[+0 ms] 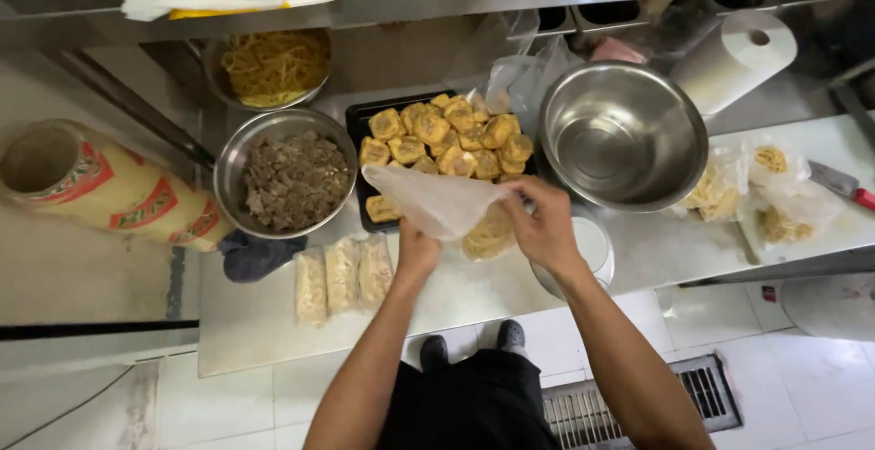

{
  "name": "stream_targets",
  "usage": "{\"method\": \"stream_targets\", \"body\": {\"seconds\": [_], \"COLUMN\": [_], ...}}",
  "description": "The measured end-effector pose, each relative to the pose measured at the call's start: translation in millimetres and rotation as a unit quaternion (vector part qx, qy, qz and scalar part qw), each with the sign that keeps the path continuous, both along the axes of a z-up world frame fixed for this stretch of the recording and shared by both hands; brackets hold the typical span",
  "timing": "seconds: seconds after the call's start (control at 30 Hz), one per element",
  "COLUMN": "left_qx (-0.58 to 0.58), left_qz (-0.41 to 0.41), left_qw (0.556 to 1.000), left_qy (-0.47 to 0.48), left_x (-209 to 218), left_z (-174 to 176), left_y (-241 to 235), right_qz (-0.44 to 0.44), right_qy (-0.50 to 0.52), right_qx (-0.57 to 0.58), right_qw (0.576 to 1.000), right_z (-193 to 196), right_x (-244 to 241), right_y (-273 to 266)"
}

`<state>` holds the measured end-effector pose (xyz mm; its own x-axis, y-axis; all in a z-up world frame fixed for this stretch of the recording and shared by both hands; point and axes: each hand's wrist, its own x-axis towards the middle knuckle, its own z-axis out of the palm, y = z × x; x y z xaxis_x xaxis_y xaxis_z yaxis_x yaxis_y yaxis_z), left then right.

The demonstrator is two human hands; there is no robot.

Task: The person repeatedly picks up small portions of noodles from a cutting board, places them into clear plastic bags, and seals each bag by hand. The sealed bags are then placed in a row on the stainless steel counter. The process is repeated multiple times throughout the clip.

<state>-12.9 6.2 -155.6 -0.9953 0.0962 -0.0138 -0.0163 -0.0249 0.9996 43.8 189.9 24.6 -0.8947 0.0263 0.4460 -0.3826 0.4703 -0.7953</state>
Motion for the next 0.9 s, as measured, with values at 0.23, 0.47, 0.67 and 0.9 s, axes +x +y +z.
{"method": "stream_targets", "body": {"seconds": [0.23,0.47,0.67,0.9], "left_qx": [0.009,0.004,-0.11,-0.132], "left_qz": [0.025,0.061,0.083,0.029], "left_qw": [0.999,0.997,0.99,0.99], "left_qy": [0.019,0.054,0.036,0.05], "left_x": [11.4,26.1,25.3,43.0], "left_z": [32.7,67.8,59.3,11.5], "left_y": [18.3,21.2,26.5,16.9], "right_qz": [0.007,-0.012,-0.064,-0.056], "right_qy": [-0.045,-0.099,-0.149,-0.127], "right_qx": [0.053,-0.072,-0.115,0.034], "right_qw": [0.998,0.992,0.98,0.99], "right_z": [-11.7,-18.5,-98.6,-132.3], "right_x": [6.8,23.0,14.6,43.3], "right_y": [37.1,14.8,13.5,10.5]}}
